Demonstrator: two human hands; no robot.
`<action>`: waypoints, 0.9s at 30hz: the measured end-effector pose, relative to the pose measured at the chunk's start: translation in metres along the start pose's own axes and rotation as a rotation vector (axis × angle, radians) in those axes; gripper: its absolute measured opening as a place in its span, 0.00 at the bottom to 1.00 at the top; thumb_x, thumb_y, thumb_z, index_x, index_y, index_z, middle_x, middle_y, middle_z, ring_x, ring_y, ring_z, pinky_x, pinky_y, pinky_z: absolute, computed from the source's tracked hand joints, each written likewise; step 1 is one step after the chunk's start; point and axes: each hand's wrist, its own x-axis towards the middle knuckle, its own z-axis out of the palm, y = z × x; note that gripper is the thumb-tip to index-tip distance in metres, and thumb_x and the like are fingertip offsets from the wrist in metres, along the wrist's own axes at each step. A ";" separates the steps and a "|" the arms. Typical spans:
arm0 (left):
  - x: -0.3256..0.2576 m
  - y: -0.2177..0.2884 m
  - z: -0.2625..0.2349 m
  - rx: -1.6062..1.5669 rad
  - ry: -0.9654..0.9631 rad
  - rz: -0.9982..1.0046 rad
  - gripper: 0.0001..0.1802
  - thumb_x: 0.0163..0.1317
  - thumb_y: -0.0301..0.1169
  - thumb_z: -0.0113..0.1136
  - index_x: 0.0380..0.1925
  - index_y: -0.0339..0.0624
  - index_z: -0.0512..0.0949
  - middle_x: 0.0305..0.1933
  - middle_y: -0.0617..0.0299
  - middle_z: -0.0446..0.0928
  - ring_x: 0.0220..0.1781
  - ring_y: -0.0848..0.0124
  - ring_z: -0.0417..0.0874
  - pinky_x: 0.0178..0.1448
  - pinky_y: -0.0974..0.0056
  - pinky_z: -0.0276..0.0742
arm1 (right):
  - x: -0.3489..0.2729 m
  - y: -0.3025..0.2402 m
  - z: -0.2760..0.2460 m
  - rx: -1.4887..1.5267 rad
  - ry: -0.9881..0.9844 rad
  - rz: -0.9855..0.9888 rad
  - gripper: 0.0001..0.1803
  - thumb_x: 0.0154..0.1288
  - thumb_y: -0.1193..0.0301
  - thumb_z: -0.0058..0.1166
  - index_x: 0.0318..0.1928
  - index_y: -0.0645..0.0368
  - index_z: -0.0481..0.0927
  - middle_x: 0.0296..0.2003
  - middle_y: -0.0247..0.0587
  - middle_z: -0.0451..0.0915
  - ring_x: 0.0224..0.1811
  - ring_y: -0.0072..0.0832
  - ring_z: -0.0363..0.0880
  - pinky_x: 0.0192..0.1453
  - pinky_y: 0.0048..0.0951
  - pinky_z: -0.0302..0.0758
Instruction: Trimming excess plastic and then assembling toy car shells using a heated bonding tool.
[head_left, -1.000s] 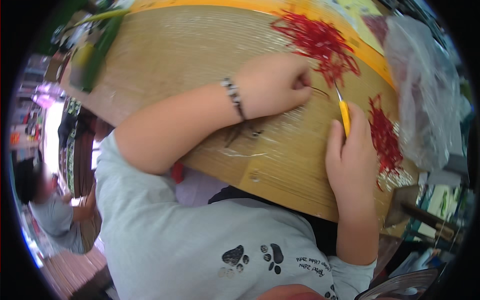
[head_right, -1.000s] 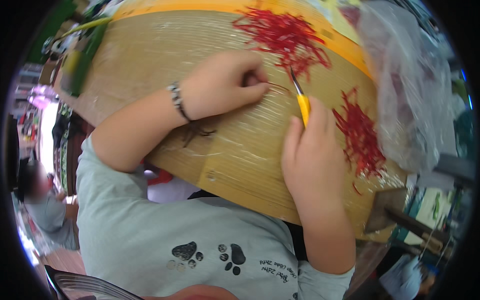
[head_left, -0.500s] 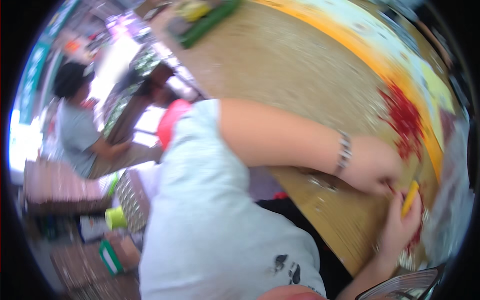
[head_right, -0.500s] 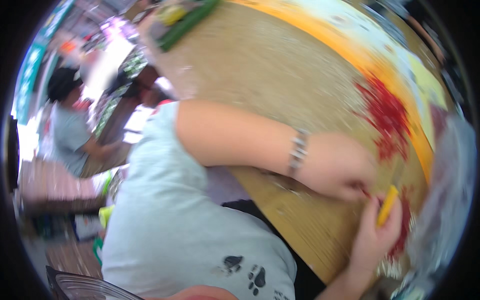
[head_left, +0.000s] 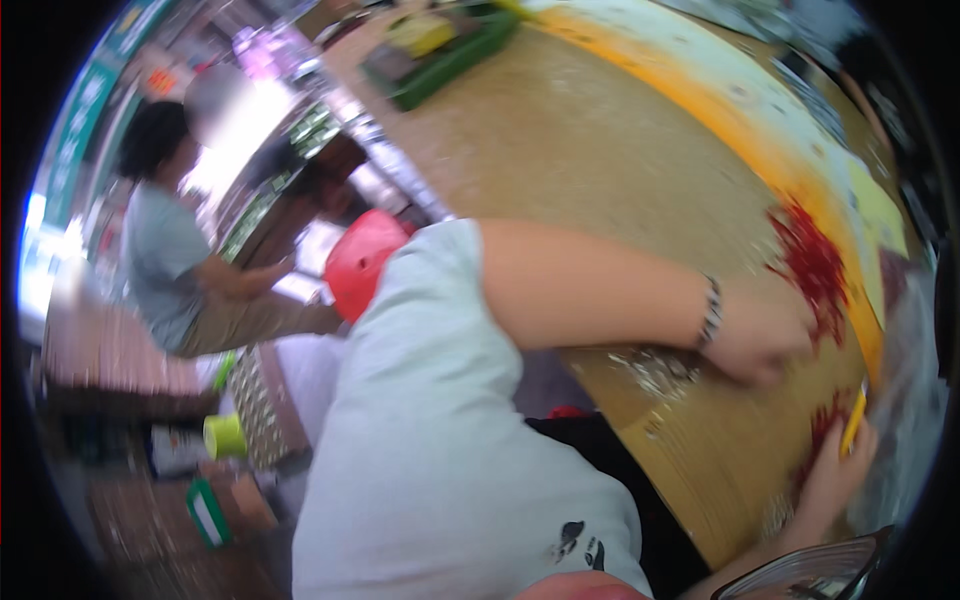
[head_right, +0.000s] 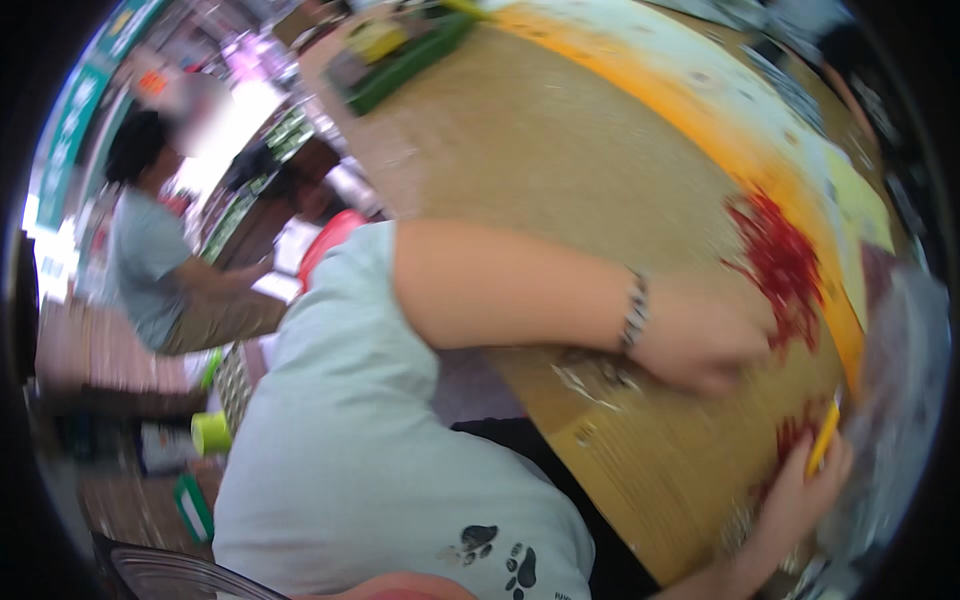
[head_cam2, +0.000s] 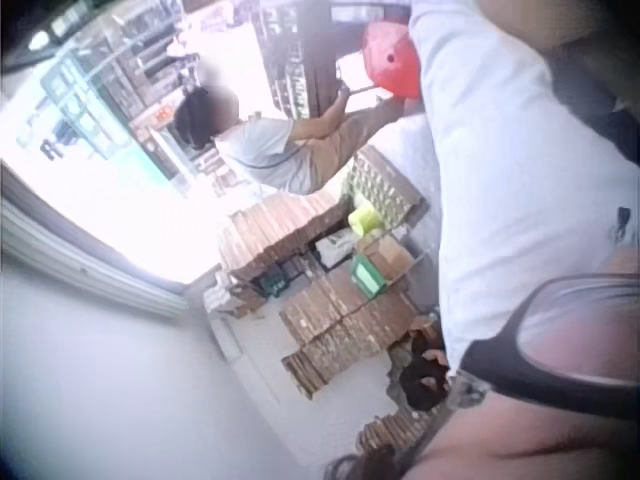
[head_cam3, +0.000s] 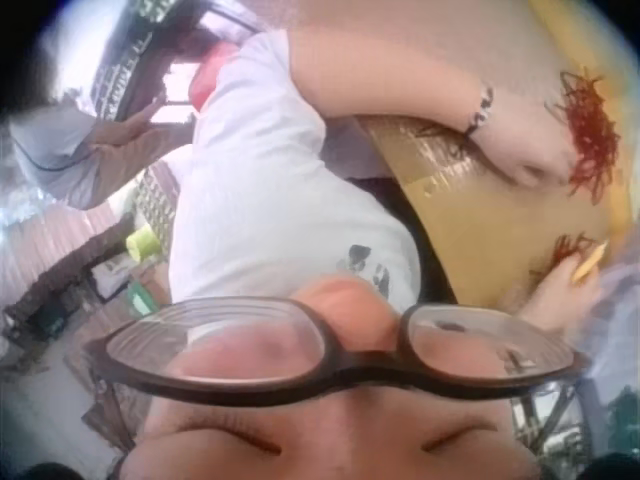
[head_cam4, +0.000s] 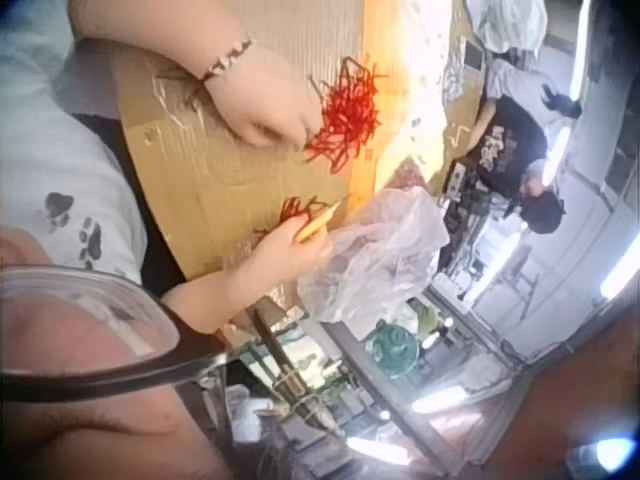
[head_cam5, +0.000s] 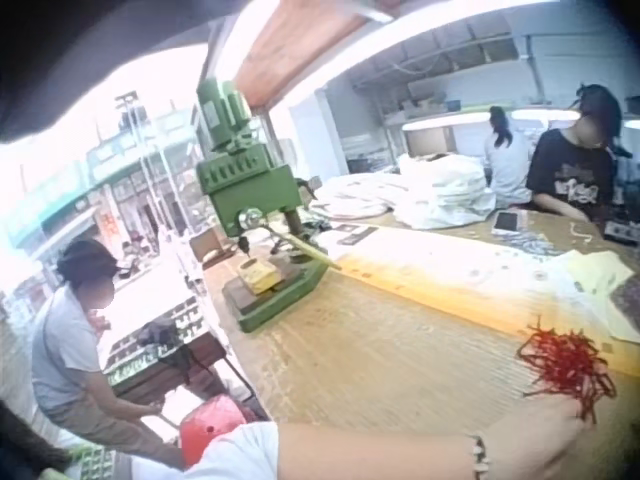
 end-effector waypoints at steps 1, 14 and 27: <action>-0.002 -0.005 -0.006 0.054 0.049 0.011 0.18 0.56 0.37 0.65 0.42 0.37 0.82 0.47 0.48 0.80 0.54 0.50 0.81 0.55 0.49 0.78 | -0.001 -0.008 0.002 0.045 0.017 0.006 0.13 0.74 0.69 0.57 0.52 0.66 0.80 0.50 0.45 0.78 0.54 0.38 0.78 0.62 0.33 0.71; -0.017 0.016 -0.024 0.249 -0.181 -0.184 0.28 0.71 0.42 0.60 0.70 0.53 0.74 0.62 0.52 0.70 0.66 0.52 0.69 0.74 0.50 0.63 | -0.027 -0.074 -0.015 0.511 0.093 -0.025 0.09 0.65 0.78 0.59 0.44 0.70 0.80 0.38 0.45 0.76 0.37 0.35 0.76 0.44 0.32 0.73; -0.019 0.008 -0.028 0.249 0.028 -0.121 0.08 0.60 0.27 0.69 0.41 0.42 0.85 0.41 0.58 0.81 0.45 0.57 0.81 0.53 0.54 0.78 | -0.032 -0.078 -0.009 0.466 -0.012 -0.045 0.09 0.64 0.77 0.60 0.43 0.69 0.80 0.37 0.47 0.75 0.36 0.39 0.76 0.43 0.35 0.73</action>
